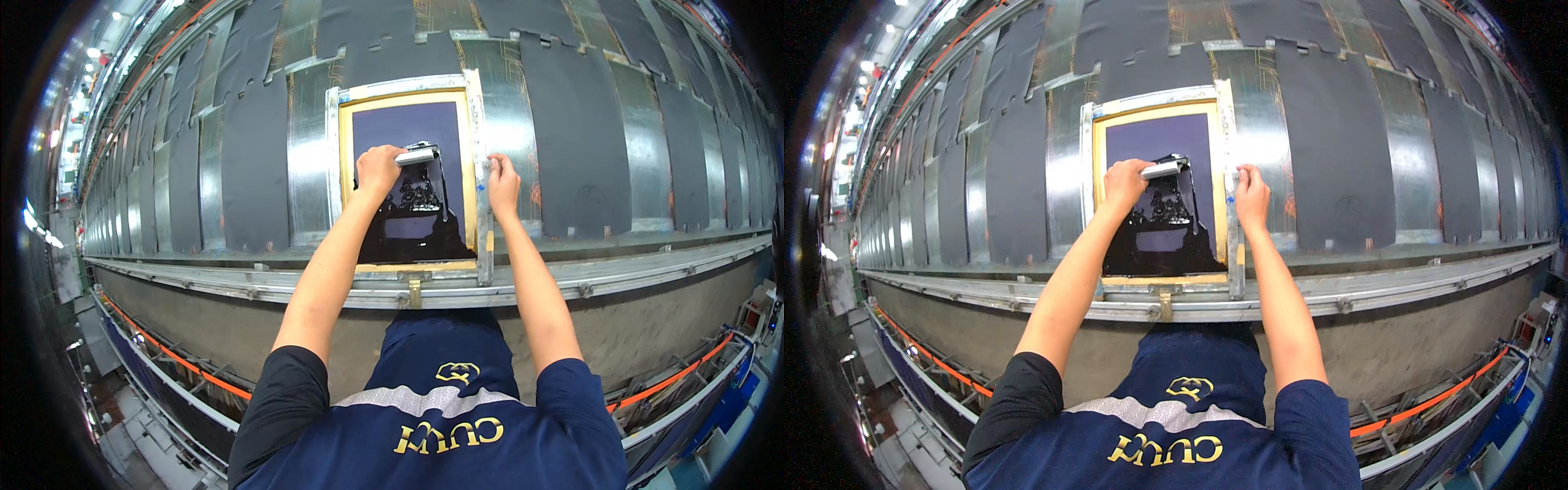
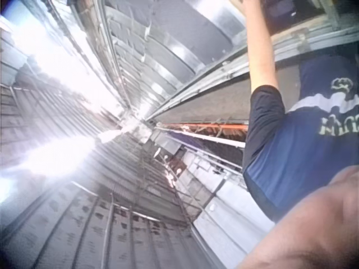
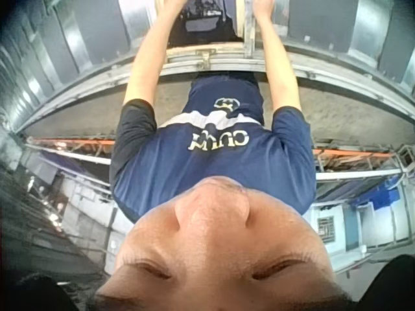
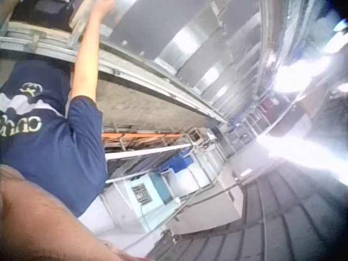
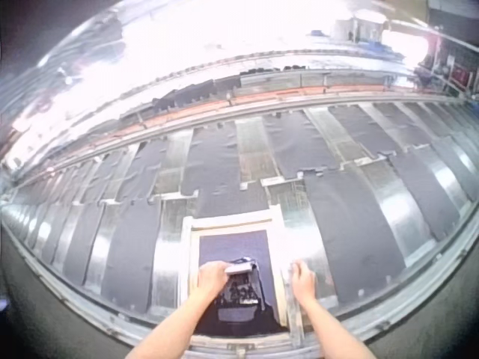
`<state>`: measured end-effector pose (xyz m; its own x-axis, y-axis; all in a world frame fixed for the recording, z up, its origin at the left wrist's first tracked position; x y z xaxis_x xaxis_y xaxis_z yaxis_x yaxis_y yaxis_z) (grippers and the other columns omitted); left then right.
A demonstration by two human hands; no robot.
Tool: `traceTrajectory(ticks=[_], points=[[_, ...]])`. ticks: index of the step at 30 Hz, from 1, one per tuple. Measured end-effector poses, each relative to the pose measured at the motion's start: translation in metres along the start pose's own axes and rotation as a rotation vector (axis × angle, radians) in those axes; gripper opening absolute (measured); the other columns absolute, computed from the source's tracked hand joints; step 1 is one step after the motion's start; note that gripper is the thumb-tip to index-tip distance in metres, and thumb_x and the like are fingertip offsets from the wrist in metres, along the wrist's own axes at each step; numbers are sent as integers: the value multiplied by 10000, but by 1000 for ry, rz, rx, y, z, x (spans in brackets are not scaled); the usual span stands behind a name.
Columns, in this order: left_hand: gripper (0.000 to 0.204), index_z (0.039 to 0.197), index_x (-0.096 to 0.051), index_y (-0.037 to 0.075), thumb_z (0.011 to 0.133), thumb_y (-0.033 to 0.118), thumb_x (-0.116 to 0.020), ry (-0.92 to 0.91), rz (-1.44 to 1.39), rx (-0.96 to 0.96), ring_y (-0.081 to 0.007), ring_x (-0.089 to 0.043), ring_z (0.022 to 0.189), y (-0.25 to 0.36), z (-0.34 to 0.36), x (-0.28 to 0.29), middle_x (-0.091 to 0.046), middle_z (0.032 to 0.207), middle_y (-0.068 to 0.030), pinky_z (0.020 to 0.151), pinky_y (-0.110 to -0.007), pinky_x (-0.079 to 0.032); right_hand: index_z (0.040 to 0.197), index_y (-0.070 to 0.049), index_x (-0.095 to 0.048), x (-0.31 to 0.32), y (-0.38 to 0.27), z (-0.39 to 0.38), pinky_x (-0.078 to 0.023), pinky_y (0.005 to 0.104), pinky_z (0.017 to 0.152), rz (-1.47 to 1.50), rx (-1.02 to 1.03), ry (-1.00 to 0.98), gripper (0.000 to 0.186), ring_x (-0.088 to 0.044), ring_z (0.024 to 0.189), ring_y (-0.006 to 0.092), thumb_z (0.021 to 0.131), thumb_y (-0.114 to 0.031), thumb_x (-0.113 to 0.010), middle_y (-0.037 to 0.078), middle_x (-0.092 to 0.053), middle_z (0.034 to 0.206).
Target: The person uses a squeegee to spread ink across a screen-printing frame placed over fabric on a conveyor. They repeatedly pull the squeegee downward to transfer ink through the mesh, then lift and reposition the frame to continue the process.
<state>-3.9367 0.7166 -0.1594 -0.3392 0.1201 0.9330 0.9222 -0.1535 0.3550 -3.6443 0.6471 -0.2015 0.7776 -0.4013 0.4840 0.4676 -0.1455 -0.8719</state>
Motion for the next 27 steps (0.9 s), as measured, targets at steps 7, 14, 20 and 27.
traceTrajectory(ticks=[7, 14, 20, 27], points=[[314, 928, -783, 163, 767, -54, -623, 150, -121, -215, -228, -750, 948, 28, -117, -7, -791, 1008, -24, 797, -411, -563, 1090, -43, -703, 0, 10, 0, -524, 463, 770, -5, -20, -22, 200, -706, 835, 390, 1031, -176, -567, 211, -724, 888], [496, 1186, -733, 135, 726, -41, -672, 68, -117, -303, -264, -664, 1224, 32, -197, -14, -720, 1295, -43, 1020, -428, -525, 1104, -52, -709, -1, -9, 12, -527, 426, 821, -47, 3, -53, 199, -719, 920, 324, 1031, -179, -574, 188, -743, 967], [581, 1260, -714, 143, 700, -9, -715, 67, -155, -227, -257, -634, 1279, -47, -223, 43, -688, 1363, -38, 1059, -416, -506, 1098, -60, -707, -73, -103, -25, -519, 391, 734, -1, 36, -28, 187, -686, 763, 259, 1039, -182, -579, 142, -719, 853], [590, 1258, -729, 196, 691, 34, -741, 31, -76, -146, -223, -644, 1268, -265, -255, 111, -696, 1355, 2, 977, -385, -517, 1092, -65, -696, -262, -189, -135, -472, 413, 644, 102, -1, -40, 182, -611, 638, 254, 1047, -177, -559, 160, -645, 738]])
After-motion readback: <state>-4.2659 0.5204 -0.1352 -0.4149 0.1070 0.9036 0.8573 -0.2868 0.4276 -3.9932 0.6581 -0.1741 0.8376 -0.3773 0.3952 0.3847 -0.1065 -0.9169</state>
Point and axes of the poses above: each hand's wrist, its own z-axis towards the middle knuckle, its own x-axis out of the back of the hand, y = z × x, the point moved 10 cm from there along z, towards the middle knuckle
